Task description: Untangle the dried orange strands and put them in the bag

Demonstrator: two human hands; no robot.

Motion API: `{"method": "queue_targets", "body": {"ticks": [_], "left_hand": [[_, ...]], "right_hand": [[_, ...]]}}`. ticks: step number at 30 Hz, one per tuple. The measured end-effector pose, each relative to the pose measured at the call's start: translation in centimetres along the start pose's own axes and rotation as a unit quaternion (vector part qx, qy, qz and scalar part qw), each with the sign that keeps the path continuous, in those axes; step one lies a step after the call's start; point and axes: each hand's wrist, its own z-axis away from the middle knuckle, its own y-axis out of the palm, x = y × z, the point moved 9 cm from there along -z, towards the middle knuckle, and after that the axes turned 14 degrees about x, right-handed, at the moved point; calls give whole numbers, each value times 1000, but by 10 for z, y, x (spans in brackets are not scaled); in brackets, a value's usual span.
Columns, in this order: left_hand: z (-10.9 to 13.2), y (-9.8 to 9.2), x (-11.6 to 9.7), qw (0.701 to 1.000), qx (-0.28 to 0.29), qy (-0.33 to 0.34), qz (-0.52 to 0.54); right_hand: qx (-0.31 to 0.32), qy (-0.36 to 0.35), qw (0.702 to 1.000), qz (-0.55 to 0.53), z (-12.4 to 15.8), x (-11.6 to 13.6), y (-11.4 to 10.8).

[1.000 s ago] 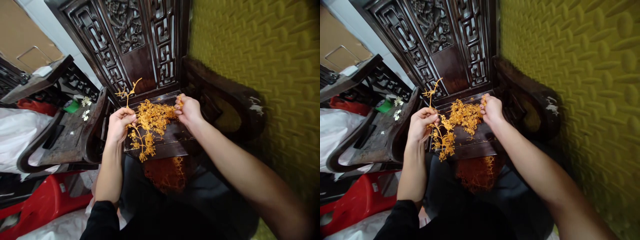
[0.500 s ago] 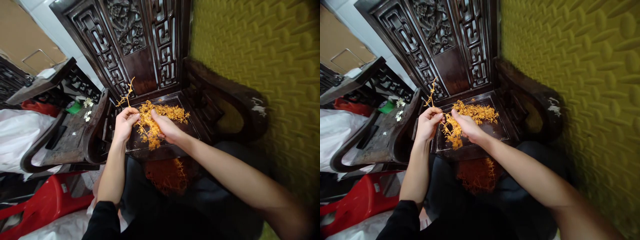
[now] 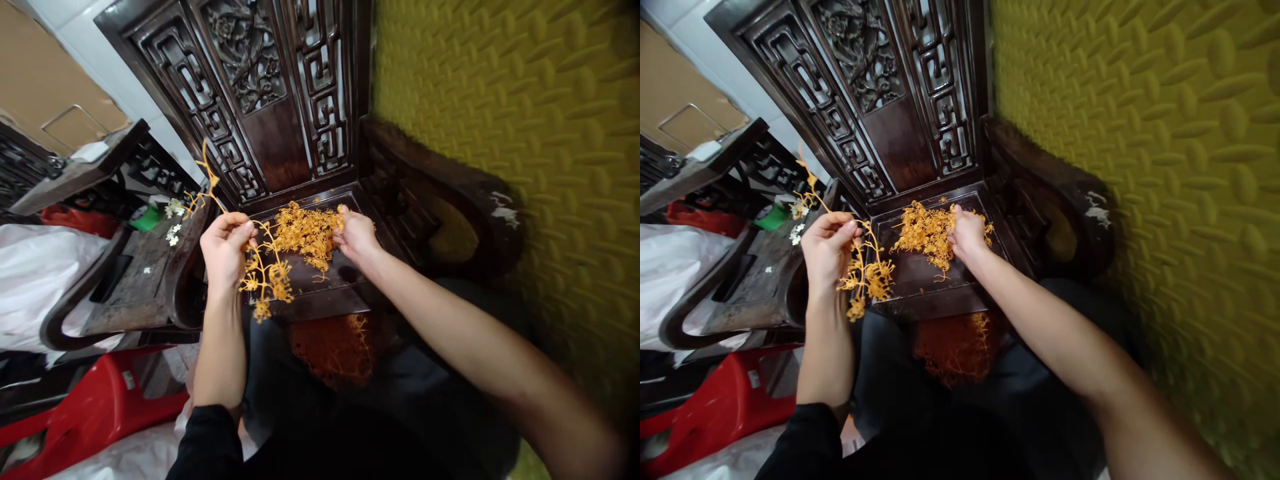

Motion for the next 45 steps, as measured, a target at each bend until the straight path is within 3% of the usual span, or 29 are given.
{"method": "queue_targets", "body": {"ticks": [2, 6, 11, 14, 17, 19, 21, 24, 27, 29, 31, 34, 36, 38, 45], "left_hand": [[0, 0, 8, 999, 25, -33, 7], [2, 4, 24, 997, 58, -57, 14], [0, 0, 34, 996, 47, -65, 30], [-5, -7, 34, 997, 18, -50, 59], [-8, -11, 34, 997, 0, -32, 69], [-8, -11, 32, 998, -6, -12, 56], [-7, -12, 29, 999, -18, 12, 39], [-5, -16, 24, 998, -44, 37, 27], [-4, -32, 10, 993, -93, 68, 5], [-1, -50, -3, 984, -149, 100, -14], [0, -62, -7, 976, -185, 110, -18], [-4, -59, 2, 984, -161, 82, -4], [-6, -52, 8, 987, -140, 79, -3], [-5, -47, 11, 987, -136, 84, -9], [-5, -42, 16, 988, -130, 80, -37]], "right_hand": [[11, 21, 999, -48, 6, 0, 9], [109, 91, 985, -101, 19, -6, 46], [159, 104, 968, -162, 25, -4, 58], [189, 108, 972, -86, 30, -4, 61], [194, 165, 967, 5, 43, -20, 66], [218, 202, 955, 23, 54, -33, 77], [239, 190, 952, 13, 59, -40, 88], [187, 116, 975, -16, 48, -36, 80], [32, 67, 996, -45, 28, -28, 36], [-79, 56, 993, -61, 21, -24, 3], [-102, 58, 991, -63, 17, -21, -8], [41, 71, 995, -56, 19, -21, 24], [155, 89, 982, -65, 30, -25, 57], [226, 111, 966, -65, 43, -30, 79], [298, 149, 941, 65, 61, -42, 96]]}}
